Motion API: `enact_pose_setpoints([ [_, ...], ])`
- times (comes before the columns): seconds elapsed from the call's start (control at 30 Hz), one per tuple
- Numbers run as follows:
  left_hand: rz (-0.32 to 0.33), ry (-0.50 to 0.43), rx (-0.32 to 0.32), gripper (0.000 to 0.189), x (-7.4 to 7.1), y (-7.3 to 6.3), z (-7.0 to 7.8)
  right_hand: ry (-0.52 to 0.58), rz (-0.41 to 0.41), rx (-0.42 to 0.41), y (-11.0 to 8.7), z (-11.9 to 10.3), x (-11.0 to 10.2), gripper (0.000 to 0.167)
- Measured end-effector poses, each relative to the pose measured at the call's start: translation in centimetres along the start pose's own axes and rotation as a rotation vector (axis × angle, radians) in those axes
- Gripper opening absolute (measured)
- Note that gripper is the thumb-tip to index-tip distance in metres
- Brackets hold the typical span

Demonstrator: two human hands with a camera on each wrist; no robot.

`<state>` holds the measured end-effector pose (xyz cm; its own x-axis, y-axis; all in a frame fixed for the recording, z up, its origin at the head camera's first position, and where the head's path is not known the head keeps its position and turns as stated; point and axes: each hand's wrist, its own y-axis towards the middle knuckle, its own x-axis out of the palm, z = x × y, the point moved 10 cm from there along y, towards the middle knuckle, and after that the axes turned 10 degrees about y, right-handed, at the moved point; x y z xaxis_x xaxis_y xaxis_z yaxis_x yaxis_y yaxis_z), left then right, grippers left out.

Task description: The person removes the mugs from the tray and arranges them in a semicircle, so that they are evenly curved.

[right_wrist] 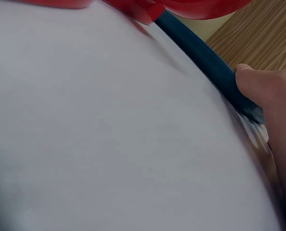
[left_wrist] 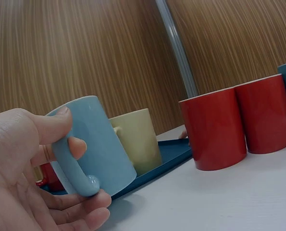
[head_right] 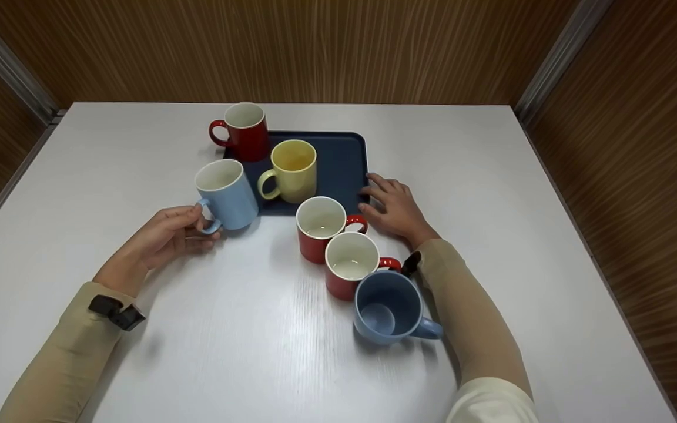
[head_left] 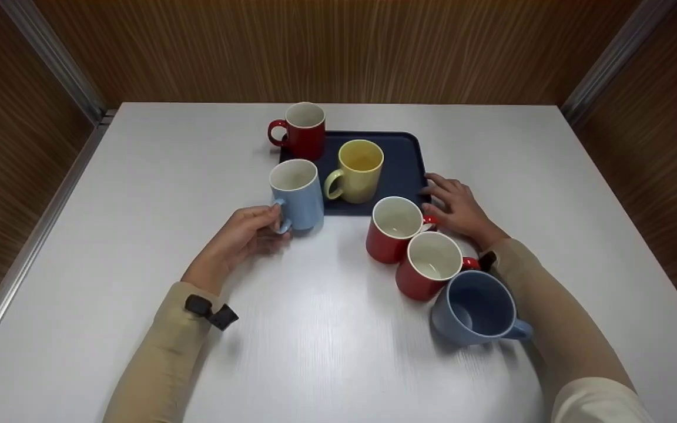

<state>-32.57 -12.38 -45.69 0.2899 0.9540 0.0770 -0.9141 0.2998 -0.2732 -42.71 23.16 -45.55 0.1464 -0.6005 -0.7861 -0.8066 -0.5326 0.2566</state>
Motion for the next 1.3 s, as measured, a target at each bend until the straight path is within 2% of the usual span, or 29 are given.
enact_pose_setpoints([
  [0.47, -0.032, 0.077, 0.046, 0.035, 1.8, -0.9, -0.2, 0.001, 0.023, -0.045, 0.0, -0.1, -0.2, 0.038],
  [0.67, -0.037, 0.080, 0.040, 0.035, 2.4, -1.1, -0.6, 0.004, 0.018, -0.021, 0.0, 0.2, 0.0, 0.039],
  [1.07, -0.132, 0.086, 0.080, 0.032, 4.6, -1.6, -1.0, 0.001, 0.017, -0.015, -0.1, -0.2, -0.1, 0.039],
  [1.3, -0.141, 0.132, 0.074, 0.031, 5.0, -1.2, -1.5, 0.006, 0.015, -0.008, 0.0, -0.1, 0.1, 0.040],
])
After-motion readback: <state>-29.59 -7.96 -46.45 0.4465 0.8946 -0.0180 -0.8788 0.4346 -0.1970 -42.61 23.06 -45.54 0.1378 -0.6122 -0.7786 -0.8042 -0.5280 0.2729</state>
